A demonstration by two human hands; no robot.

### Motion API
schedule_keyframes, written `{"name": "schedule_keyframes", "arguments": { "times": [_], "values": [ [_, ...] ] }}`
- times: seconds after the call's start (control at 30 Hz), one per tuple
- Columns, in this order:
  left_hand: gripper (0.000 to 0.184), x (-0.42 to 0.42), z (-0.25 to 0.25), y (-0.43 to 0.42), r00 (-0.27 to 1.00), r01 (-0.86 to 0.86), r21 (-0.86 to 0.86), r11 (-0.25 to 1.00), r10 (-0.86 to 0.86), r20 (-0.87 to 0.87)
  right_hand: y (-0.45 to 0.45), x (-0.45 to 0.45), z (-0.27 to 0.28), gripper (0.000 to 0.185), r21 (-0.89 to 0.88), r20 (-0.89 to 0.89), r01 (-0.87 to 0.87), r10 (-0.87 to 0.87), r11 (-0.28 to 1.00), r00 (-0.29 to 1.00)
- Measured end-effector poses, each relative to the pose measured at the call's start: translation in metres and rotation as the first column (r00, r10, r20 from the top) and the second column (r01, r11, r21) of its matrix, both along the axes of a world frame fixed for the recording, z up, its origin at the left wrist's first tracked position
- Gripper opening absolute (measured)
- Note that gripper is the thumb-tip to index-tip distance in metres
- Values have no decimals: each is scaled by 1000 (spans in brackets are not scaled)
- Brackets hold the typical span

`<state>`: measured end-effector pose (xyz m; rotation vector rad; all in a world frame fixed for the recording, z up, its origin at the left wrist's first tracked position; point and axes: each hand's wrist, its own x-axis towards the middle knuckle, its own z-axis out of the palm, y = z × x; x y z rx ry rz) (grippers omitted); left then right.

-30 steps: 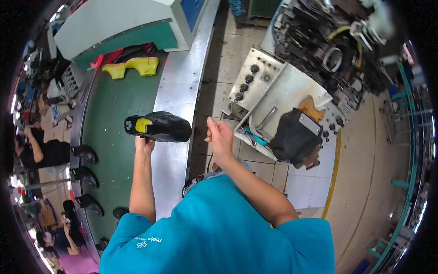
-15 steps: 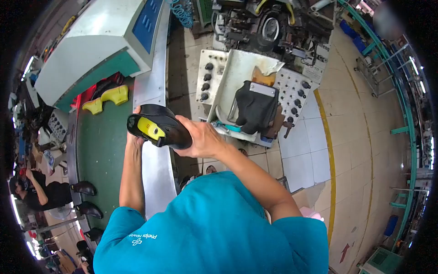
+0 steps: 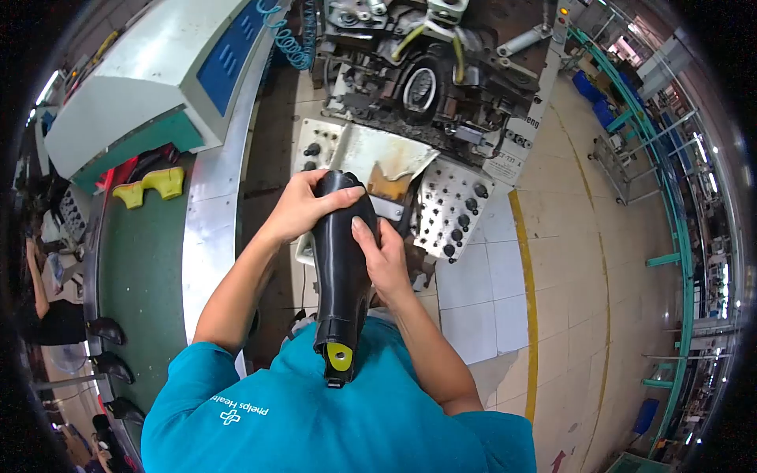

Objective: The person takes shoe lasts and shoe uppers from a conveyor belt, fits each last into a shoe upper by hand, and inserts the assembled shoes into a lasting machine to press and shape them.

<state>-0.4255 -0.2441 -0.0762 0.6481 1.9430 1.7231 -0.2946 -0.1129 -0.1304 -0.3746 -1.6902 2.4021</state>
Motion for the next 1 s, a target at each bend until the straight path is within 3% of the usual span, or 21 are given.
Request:
{"name": "schedule_keyframes", "arguments": {
  "times": [0.13, 0.23, 0.37, 0.47, 0.5, 0.6, 0.73, 0.8, 1.0],
  "values": [
    [43, 0, 19, 43, 973, 23, -139, 990, -54, -223, 52, 4, 12, 24, -19, -46, -29, 28, 999, 999],
    [49, 0, 24, 66, 947, -40, -168, 985, -17, -321, 81, 6, 12, 26, 111, -37, -94, 99, 989, 994],
    [50, -7, 18, 82, 957, -60, -143, 988, 17, -288, 92, 0, 1, 29, 248, -65, 10, 6, 969, 998],
    [52, -17, 12, 88, 966, -56, -165, 985, 12, -260, 85, -5, -1, 30, 85, -26, 77, -75, 993, 997],
    [52, -19, 12, 91, 961, -61, -157, 986, 15, -277, 81, -5, -2, 31, -60, -16, 81, -82, 995, 996],
    [38, -25, 23, 89, 991, 29, -96, 995, -41, -126, 64, 1, 9, 33, -195, 65, 154, -144, 969, 987],
    [38, -44, 21, 90, 987, 105, -119, 987, -118, -108, 50, -4, -10, 34, -110, 62, 247, -242, 963, 968],
    [37, -58, 14, 94, 989, 115, -47, 992, -119, -89, 46, -18, -14, 34, 47, -37, 367, -366, 929, 930],
    [53, -100, 6, 127, 995, 95, 30, 995, -95, -1, 62, -64, -6, 39, -20, -12, 522, -522, 853, 853]
  ]
}}
